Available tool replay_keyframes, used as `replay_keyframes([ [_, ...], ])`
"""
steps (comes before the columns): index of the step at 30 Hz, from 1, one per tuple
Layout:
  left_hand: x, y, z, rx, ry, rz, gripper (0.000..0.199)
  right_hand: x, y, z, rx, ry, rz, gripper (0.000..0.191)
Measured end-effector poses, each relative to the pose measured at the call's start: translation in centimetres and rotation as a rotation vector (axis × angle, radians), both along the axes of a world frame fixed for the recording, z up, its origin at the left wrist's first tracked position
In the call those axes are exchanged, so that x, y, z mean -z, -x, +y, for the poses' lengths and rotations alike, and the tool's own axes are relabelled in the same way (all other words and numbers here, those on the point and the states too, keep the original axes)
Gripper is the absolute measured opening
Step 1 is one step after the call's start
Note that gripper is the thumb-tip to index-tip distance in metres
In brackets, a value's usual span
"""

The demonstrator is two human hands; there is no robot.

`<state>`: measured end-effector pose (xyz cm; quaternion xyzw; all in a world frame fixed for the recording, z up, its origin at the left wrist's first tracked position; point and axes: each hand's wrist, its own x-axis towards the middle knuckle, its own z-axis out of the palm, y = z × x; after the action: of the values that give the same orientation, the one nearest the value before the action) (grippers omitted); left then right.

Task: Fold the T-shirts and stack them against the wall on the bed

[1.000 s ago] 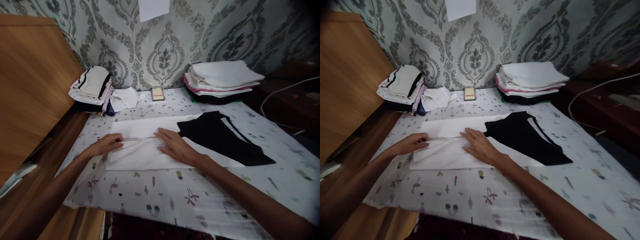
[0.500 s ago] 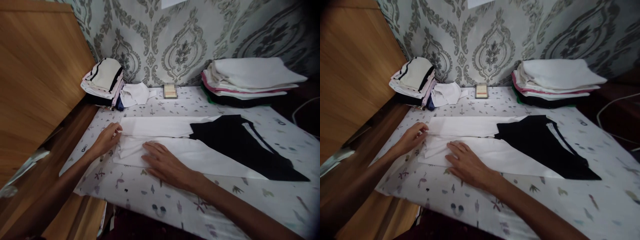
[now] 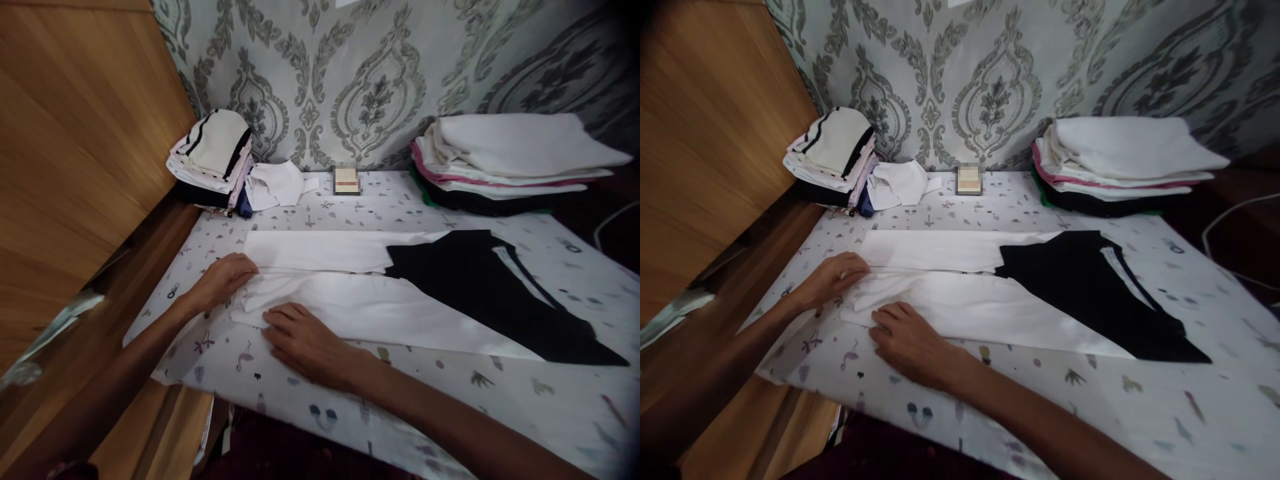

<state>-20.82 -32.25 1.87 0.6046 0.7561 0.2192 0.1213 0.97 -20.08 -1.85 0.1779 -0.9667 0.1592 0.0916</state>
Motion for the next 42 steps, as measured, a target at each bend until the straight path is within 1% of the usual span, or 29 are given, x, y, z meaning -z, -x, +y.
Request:
replay_keyframes([
  [2,-0.4,0.2,0.1,-0.052,0.014,-0.064,0.022,-0.1,0.1,-0.1,-0.008,0.001,-0.005,0.017],
  [3,-0.6,0.4,0.1,-0.036,0.029,-0.085,0.020,-0.1,0.1,-0.1,-0.012,0.009,-0.008,0.016],
  [5,-0.8,0.6,-0.3,0.070,0.064,-0.096,0.021,-0.1,0.0,0.0,-0.018,0.041,-0.012,0.015],
  [7,-0.7,0.7,-0.7,0.182,0.115,-0.078,0.031,0.0,-0.1,0.2,-0.019,0.090,-0.011,0.015],
  [8,-0.6,0.7,-0.9,0.209,0.136,-0.065,0.036,0.0,-0.1,0.3,-0.016,0.118,-0.012,0.015],
  [10,-0.3,0.6,-1.2,0.210,0.147,-0.049,0.041,0.2,-0.1,0.4,-0.006,0.175,-0.015,0.017],
  [15,0.3,0.6,-0.5,0.143,0.086,-0.089,0.022,0.7,0.3,1.0,0.057,0.327,0.039,0.024],
  [18,0.3,0.6,0.2,0.078,0.042,-0.163,0.024,0.5,1.1,1.8,0.126,0.442,0.099,0.025],
  [20,0.2,0.6,0.6,0.030,-0.004,-0.227,0.025,-0.1,2.1,2.5,0.232,0.529,0.135,0.027],
  [22,0.1,0.5,0.9,-0.022,-0.058,-0.273,0.026,-1.0,3.5,3.2,0.372,0.580,0.135,0.028],
  [24,0.1,0.4,1.3,-0.075,-0.108,-0.277,0.025,-1.9,5.1,3.9,0.464,0.583,0.048,0.030],
  [25,0.1,0.3,1.4,-0.105,-0.130,-0.266,0.024,-2.3,6.0,4.2,0.479,0.586,-0.033,0.032],
  [27,0.2,0.1,1.6,-0.170,-0.156,-0.233,0.020,-3.1,7.7,4.4,0.466,0.626,-0.221,0.031],
  [29,0.4,-0.1,1.5,-0.253,-0.162,-0.221,0.015,-3.6,9.0,4.5,0.451,0.702,-0.357,0.022],
  [30,0.4,-0.3,1.3,-0.295,-0.163,-0.222,0.013,-3.7,9.5,4.4,0.453,0.739,-0.384,0.017],
  [32,0.5,-0.7,0.6,-0.367,-0.170,-0.227,0.012,-3.8,10.2,4.2,0.470,0.790,-0.378,0.012],
  [34,0.5,-1.3,-0.2,-0.408,-0.175,-0.239,0.013,-3.7,10.6,4.1,0.483,0.807,-0.356,0.012],
  [38,0.7,-2.3,-1.2,-0.409,-0.153,-0.319,0.023,-3.6,11.0,4.2,0.480,0.796,-0.343,0.011],
  [42,1.5,-2.5,-1.1,-0.429,-0.118,-0.369,0.022,-3.7,11.3,4.2,0.474,0.798,-0.328,0.011],
])
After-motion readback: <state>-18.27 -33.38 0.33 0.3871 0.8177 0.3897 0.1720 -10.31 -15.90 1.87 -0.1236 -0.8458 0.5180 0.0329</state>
